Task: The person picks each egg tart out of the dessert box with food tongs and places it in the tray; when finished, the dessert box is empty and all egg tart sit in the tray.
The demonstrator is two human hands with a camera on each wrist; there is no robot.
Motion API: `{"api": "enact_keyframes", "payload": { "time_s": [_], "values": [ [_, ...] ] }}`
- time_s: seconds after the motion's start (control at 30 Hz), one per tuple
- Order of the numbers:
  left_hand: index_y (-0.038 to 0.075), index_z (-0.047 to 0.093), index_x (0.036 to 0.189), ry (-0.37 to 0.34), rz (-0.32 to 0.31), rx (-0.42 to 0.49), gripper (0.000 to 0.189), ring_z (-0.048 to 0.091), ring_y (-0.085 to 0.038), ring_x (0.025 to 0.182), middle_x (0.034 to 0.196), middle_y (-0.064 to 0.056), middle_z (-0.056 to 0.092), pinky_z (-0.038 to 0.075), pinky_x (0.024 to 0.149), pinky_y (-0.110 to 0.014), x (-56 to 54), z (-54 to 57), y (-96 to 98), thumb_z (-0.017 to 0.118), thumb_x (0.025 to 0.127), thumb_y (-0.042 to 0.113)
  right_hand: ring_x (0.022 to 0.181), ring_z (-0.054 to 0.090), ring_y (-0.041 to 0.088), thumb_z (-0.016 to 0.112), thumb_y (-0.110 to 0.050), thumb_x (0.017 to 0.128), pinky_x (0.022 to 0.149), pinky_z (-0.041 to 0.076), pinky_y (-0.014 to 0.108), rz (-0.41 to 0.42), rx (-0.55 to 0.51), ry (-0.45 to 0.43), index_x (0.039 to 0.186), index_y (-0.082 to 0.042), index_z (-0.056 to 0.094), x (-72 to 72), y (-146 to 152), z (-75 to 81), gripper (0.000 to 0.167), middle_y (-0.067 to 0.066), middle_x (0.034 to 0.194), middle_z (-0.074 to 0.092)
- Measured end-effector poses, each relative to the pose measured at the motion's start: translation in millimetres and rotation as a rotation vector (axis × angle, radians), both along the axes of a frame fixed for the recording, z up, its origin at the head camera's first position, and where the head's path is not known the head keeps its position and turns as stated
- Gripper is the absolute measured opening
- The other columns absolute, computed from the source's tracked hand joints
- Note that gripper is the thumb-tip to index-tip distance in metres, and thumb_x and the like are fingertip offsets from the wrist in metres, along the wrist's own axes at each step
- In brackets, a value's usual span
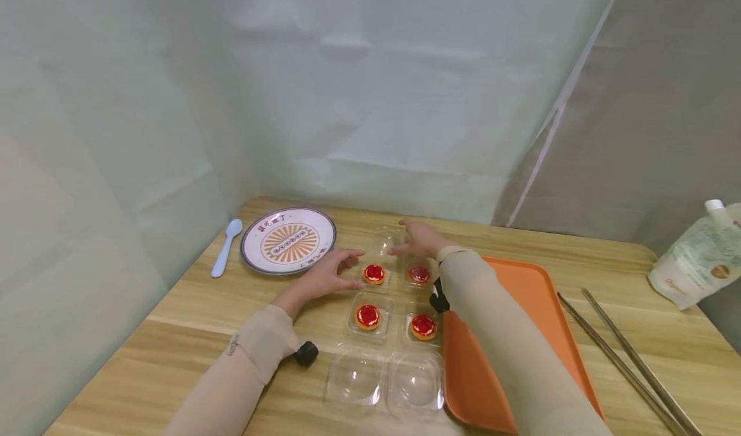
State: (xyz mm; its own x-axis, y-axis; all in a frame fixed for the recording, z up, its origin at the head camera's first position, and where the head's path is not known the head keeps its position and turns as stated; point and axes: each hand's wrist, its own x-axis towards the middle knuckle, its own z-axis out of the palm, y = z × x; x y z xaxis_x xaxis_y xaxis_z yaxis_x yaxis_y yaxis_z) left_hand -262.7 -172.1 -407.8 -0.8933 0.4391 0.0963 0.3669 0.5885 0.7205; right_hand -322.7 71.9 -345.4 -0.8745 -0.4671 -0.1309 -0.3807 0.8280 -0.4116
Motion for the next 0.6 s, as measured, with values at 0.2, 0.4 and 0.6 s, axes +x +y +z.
{"api": "enact_keyframes", "payload": {
  "time_s": [0.2, 0.4, 0.6],
  "values": [
    [0.009, 0.043, 0.142, -0.015, 0.006, -0.012, 0.079, 0.052, -0.032, 0.121, 0.131, -0.015, 0.056, 0.043, 0.105, -0.049, 0.8, 0.7, -8.2, 0.078, 0.078, 0.038, 0.139, 0.038, 0.036, 0.070, -0.039, 0.086, 0.118, 0.030, 0.045, 0.046, -0.006, 0.038, 0.148, 0.002, 0.028, 5.8, -2, 8.8, 0.086, 0.021, 0.151, 0.037],
    [0.010, 0.043, 0.143, 0.063, 0.033, -0.074, 0.080, 0.052, -0.034, 0.119, 0.132, -0.017, 0.053, 0.046, 0.098, -0.052, 2.5, 9.7, -19.8, 0.079, 0.077, 0.037, 0.135, 0.043, 0.035, 0.068, -0.040, 0.087, 0.115, 0.034, 0.045, 0.080, 0.000, 0.076, 0.148, 0.000, 0.030, 12.0, -6, 19.3, 0.082, 0.020, 0.149, 0.041],
    [0.010, 0.045, 0.142, 0.179, 0.053, -0.215, 0.080, 0.054, -0.034, 0.115, 0.132, -0.017, 0.051, 0.047, 0.097, -0.050, 7.5, 18.6, -23.7, 0.079, 0.076, 0.040, 0.136, 0.043, 0.034, 0.069, -0.039, 0.087, 0.114, 0.035, 0.045, 0.100, -0.014, 0.080, 0.148, -0.002, 0.033, 15.8, -6, 27.9, 0.080, 0.019, 0.148, 0.043]
  ]
}}
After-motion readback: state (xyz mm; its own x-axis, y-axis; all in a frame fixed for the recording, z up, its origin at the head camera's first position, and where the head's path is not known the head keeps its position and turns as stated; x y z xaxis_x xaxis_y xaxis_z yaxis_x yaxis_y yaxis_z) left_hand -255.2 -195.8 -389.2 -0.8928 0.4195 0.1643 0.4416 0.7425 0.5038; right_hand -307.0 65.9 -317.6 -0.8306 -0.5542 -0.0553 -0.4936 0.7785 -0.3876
